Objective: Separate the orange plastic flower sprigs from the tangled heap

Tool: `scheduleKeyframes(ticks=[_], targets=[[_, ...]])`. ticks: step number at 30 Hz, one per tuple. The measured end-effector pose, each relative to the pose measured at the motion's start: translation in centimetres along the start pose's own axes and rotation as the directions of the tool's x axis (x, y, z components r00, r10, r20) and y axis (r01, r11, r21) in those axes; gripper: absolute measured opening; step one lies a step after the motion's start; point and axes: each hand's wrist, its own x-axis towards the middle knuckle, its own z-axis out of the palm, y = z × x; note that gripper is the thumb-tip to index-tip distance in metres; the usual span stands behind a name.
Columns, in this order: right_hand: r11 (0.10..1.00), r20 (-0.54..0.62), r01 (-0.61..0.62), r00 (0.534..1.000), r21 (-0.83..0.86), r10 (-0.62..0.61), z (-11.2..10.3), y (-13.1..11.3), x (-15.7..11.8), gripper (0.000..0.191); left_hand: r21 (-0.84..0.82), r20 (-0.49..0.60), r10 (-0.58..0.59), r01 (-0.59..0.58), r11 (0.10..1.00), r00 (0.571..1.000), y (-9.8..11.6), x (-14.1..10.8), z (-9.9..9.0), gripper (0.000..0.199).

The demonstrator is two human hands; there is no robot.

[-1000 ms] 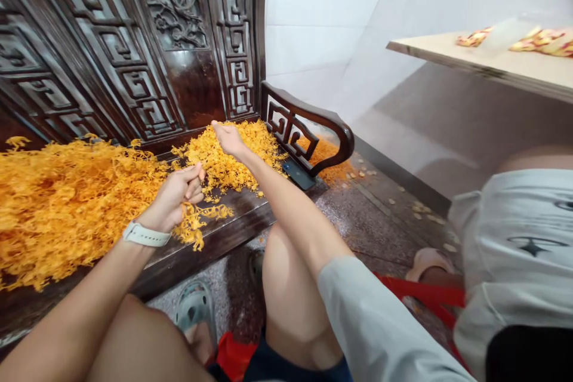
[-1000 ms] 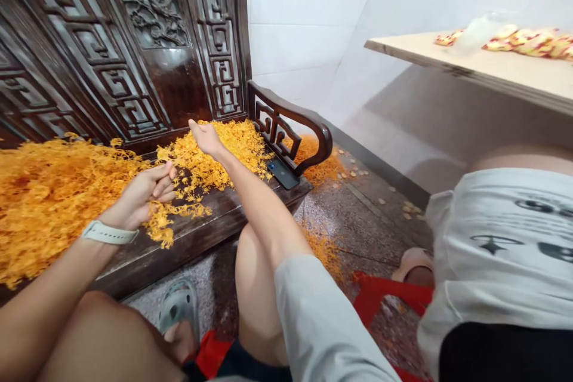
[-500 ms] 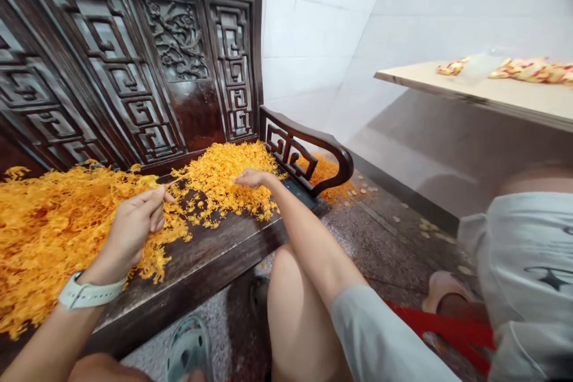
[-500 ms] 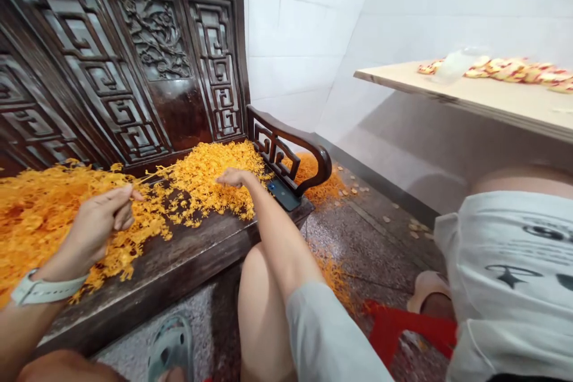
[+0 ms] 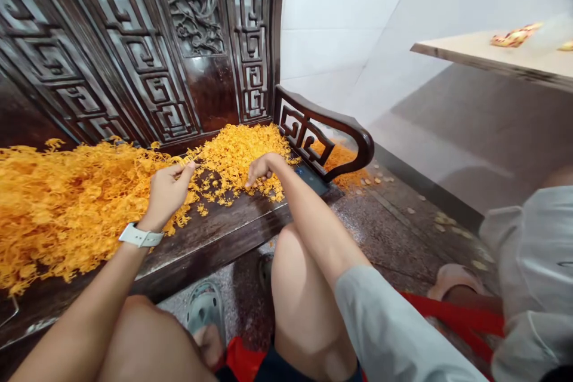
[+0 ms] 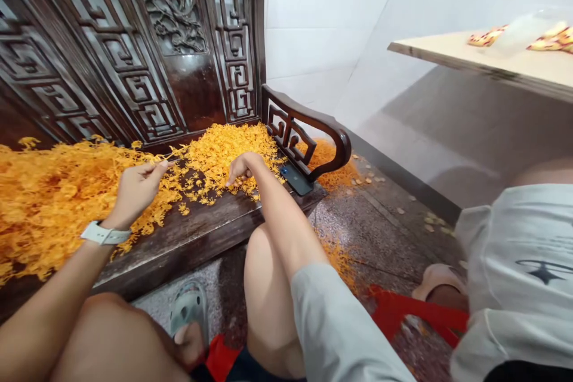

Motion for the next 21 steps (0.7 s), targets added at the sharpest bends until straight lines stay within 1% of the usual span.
scheduleKeyframes(ticks=[1,2,3,4,5,6,7,8,9,10,11,12,14,15,16,17,18,19,20,21], targets=[[0.999,-0.053,0.042,0.998,0.031,-0.04,-0.1,-0.3,-0.2,0.065,0.016,-0.004,-0.003,0.003,1.0,1.0,-0.2,0.2,0.0,0.044],[0.991,-0.135,0.116,0.985,0.068,-0.106,-0.2,-0.7,-0.4,0.069,0.027,-0.002,0.0,0.0,1.0,1.0,-0.4,0.3,0.1,0.045],[0.971,-0.232,0.208,0.957,0.119,-0.176,-0.3,-1.2,-0.5,0.073,0.037,0.002,0.008,-0.008,0.999,1.0,-0.4,0.4,0.1,0.046],[0.93,-0.339,0.316,0.91,0.191,-0.239,-0.5,-1.7,-0.6,0.076,0.048,0.006,0.017,-0.018,0.999,1.0,-0.3,0.5,0.2,0.047],[0.862,-0.443,0.424,0.853,0.279,-0.277,-0.6,-2.3,-0.7,0.078,0.059,0.01,0.025,-0.026,0.998,1.0,-0.2,0.5,0.2,0.048],[0.773,-0.529,0.516,0.8,0.369,-0.282,-0.6,-2.8,-0.7,0.076,0.07,0.014,0.032,-0.033,0.997,0.999,-0.1,0.4,0.3,0.048],[0.675,-0.588,0.58,0.765,0.455,-0.261,-0.6,-3.3,-0.6,0.071,0.08,0.019,0.035,-0.037,0.996,0.999,0.1,0.4,0.4,0.048],[0.579,-0.628,0.622,0.744,0.527,-0.228,-0.5,-3.7,-0.5,0.06,0.086,0.025,0.036,-0.038,0.996,0.999,0.3,0.3,0.4,0.048],[0.5,-0.653,0.645,0.733,0.578,-0.191,-0.3,-4.1,-0.4,0.045,0.089,0.032,0.035,-0.038,0.995,0.999,0.5,0.2,0.6,0.047],[0.457,-0.666,0.653,0.728,0.604,-0.161,-0.1,-4.3,-0.4,0.029,0.092,0.037,0.036,-0.04,0.995,0.999,0.6,0.1,0.7,0.047],[0.429,-0.676,0.658,0.724,0.619,-0.135,0.1,-4.5,-0.3,0.015,0.099,0.039,0.042,-0.046,0.994,0.998,0.7,0.1,0.8,0.047],[0.408,-0.685,0.663,0.719,0.628,-0.113,0.3,-4.6,-0.3,0.008,0.108,0.037,0.05,-0.053,0.993,0.998,0.8,0.0,0.9,0.047],[0.368,-0.692,0.668,0.717,0.646,-0.087,0.5,-4.8,-0.4,0.013,0.137,0.03,0.069,-0.072,0.988,0.997,0.7,0.0,1.0,0.049],[0.343,-0.672,0.656,0.735,0.672,-0.089,0.5,-4.8,-0.5,0.017,0.154,0.028,0.074,-0.078,0.985,0.997,0.6,0.1,1.1,0.049],[0.322,-0.637,0.632,0.764,0.705,-0.104,0.5,-4.9,-0.5,0.024,0.168,0.032,0.073,-0.078,0.983,0.997,0.5,0.2,1.1,0.048],[0.315,-0.599,0.603,0.792,0.733,-0.123,0.6,-4.8,-0.5,0.031,0.176,0.039,0.068,-0.074,0.982,0.997,0.2,0.3,1.1,0.047],[0.335,-0.572,0.58,0.809,0.743,-0.132,0.6,-4.8,-0.5,0.037,0.182,0.044,0.061,-0.068,0.981,0.997,-0.1,0.5,1.1,0.046],[0.391,-0.569,0.568,0.812,0.724,-0.127,0.8,-4.7,-0.5,0.039,0.19,0.044,0.053,-0.06,0.98,0.998,-0.4,0.7,1.0,0.046],[0.484,-0.591,0.563,0.799,0.669,-0.111,1.0,-4.6,-0.5,0.036,0.202,0.037,0.048,-0.054,0.978,0.998,-0.7,0.9,0.9,0.045],[0.601,-0.623,0.549,0.775,0.581,-0.106,1.3,-4.4,-0.5,0.03,0.218,0.027,0.051,-0.056,0.974,0.998,-1.1,1.0,0.8,0.045]])
